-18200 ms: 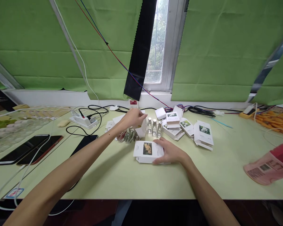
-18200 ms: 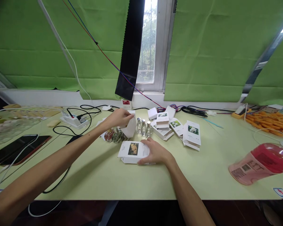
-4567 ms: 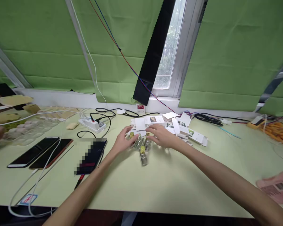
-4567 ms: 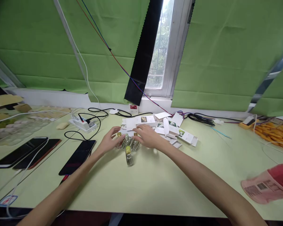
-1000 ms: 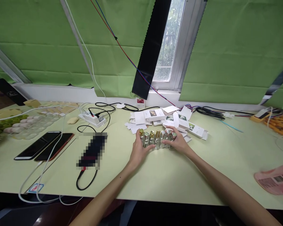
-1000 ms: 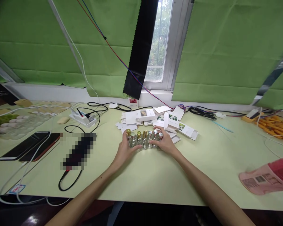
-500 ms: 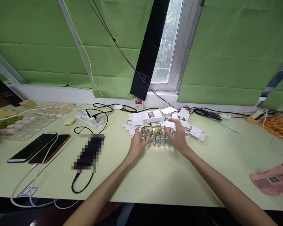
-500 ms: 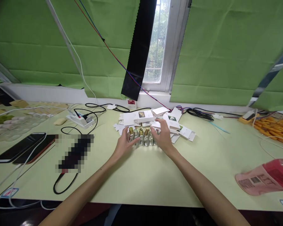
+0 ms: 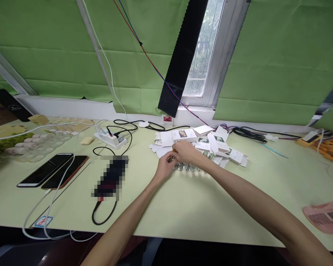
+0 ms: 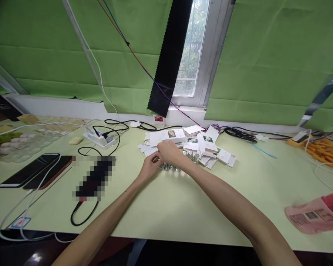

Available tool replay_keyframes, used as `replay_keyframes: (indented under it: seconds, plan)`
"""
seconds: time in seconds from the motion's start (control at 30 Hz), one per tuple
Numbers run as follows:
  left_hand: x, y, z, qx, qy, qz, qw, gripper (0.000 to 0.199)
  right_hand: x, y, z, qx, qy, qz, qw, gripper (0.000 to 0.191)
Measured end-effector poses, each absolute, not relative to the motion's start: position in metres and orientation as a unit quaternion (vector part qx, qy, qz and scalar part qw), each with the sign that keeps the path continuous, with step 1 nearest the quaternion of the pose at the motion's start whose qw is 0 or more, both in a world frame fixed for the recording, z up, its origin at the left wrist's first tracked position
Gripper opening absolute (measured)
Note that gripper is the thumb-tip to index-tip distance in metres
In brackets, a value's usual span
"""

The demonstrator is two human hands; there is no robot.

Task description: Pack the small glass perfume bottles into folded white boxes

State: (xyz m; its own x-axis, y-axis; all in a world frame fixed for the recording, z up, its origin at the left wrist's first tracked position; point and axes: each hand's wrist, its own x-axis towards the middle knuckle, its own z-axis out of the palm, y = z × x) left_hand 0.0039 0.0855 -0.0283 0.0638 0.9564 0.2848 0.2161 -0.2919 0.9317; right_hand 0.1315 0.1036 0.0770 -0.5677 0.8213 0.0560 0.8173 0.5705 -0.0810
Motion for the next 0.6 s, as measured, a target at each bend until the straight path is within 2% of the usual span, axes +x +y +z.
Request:
replay_keyframes:
  seconds: [0.17,0.27,0.53,0.6]
  plan:
    - [0.004,0.086,-0.028,0.629,0.478,0.499,0.355,0.024,0.136,0.113,0.08,-0.436,-0.898,0.041,0.042,0.015]
    - [0.006,0.084,-0.027,0.626,0.491,0.497,0.346,0.032,0.142,0.125,0.085,-0.436,-0.893,0.064,0.093,0.02]
    - [0.007,0.081,-0.025,0.617,0.497,0.499,0.352,0.036,0.162,0.139,0.074,-0.489,-0.863,0.096,0.083,0.022]
    - [0.006,0.082,-0.026,0.624,0.497,0.494,0.346,0.035,0.164,0.132,0.071,-0.48,-0.867,0.103,0.091,0.029]
